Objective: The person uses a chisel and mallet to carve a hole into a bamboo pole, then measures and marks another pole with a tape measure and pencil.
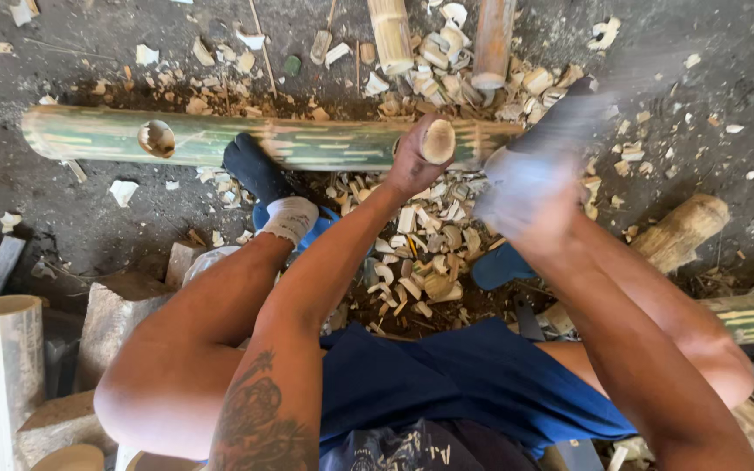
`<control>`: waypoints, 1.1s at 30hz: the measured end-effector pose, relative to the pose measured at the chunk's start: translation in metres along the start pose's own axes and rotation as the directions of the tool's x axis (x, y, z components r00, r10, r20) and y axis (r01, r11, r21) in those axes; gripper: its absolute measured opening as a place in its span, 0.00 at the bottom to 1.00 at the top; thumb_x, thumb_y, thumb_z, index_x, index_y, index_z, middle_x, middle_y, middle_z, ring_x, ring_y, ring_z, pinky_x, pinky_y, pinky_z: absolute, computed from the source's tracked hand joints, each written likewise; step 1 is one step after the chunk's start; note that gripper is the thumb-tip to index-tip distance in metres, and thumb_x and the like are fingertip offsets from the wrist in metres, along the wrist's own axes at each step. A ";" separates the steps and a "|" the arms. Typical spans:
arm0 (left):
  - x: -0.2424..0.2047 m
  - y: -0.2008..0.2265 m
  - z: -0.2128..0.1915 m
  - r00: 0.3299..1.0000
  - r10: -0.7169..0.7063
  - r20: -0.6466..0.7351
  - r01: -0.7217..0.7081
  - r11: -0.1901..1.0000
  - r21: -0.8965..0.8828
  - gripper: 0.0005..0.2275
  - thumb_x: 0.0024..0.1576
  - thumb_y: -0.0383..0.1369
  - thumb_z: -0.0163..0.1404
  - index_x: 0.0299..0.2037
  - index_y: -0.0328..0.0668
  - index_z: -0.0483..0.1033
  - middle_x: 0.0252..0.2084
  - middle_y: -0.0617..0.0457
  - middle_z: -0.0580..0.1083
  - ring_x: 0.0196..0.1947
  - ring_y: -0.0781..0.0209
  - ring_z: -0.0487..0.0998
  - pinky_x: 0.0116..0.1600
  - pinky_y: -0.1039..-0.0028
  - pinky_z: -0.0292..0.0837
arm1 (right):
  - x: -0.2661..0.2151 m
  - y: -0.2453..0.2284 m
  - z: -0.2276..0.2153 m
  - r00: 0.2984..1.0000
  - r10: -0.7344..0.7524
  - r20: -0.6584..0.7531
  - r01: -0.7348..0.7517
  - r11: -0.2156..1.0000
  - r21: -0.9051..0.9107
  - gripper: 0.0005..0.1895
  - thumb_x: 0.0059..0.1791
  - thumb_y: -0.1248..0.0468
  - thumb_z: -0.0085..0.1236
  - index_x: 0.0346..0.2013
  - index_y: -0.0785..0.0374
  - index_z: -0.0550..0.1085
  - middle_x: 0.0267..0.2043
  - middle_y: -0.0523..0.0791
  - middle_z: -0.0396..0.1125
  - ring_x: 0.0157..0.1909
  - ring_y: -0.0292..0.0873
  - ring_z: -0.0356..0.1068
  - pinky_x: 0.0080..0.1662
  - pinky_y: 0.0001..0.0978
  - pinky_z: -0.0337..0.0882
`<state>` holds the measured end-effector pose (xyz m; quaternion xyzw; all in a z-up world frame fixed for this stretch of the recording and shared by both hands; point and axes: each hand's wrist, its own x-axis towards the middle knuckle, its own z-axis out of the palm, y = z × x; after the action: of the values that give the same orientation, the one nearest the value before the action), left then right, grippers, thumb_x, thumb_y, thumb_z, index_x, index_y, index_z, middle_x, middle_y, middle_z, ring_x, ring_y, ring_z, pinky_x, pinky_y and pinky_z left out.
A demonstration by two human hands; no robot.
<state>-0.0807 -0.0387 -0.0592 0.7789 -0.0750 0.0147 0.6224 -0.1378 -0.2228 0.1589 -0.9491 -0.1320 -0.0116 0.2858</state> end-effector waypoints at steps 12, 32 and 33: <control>0.047 -0.040 0.025 0.943 0.020 -0.332 -0.015 1.000 0.016 0.27 0.54 0.30 0.62 0.59 0.37 0.59 0.52 0.45 0.73 0.53 0.50 0.77 0.55 0.64 0.76 | -0.037 0.047 0.031 0.970 0.214 0.116 -0.215 0.977 -0.009 0.15 0.48 0.70 0.52 0.47 0.70 0.64 0.28 0.64 0.69 0.32 0.70 0.71 0.38 0.60 0.70; 0.062 0.040 -0.023 0.988 -0.154 -0.021 0.151 0.981 -0.118 0.30 0.54 0.32 0.64 0.62 0.35 0.60 0.51 0.52 0.75 0.51 0.62 0.79 0.55 0.69 0.79 | -0.010 0.006 0.005 0.967 0.245 0.073 -0.256 0.938 0.235 0.06 0.52 0.71 0.48 0.44 0.66 0.67 0.29 0.55 0.72 0.30 0.57 0.77 0.32 0.47 0.74; 0.060 0.040 -0.022 0.993 -0.118 -0.002 0.116 0.981 -0.154 0.26 0.55 0.30 0.62 0.60 0.35 0.64 0.50 0.51 0.77 0.51 0.60 0.80 0.57 0.68 0.79 | -0.008 0.005 0.002 0.988 0.156 0.006 -0.153 0.958 0.243 0.06 0.51 0.73 0.48 0.44 0.67 0.67 0.31 0.56 0.72 0.32 0.56 0.77 0.34 0.46 0.75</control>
<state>-0.0248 -0.0319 -0.0087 0.7318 -0.0266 -0.0231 0.6806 -0.1441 -0.2274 0.1542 -0.9144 -0.0560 0.0208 0.4004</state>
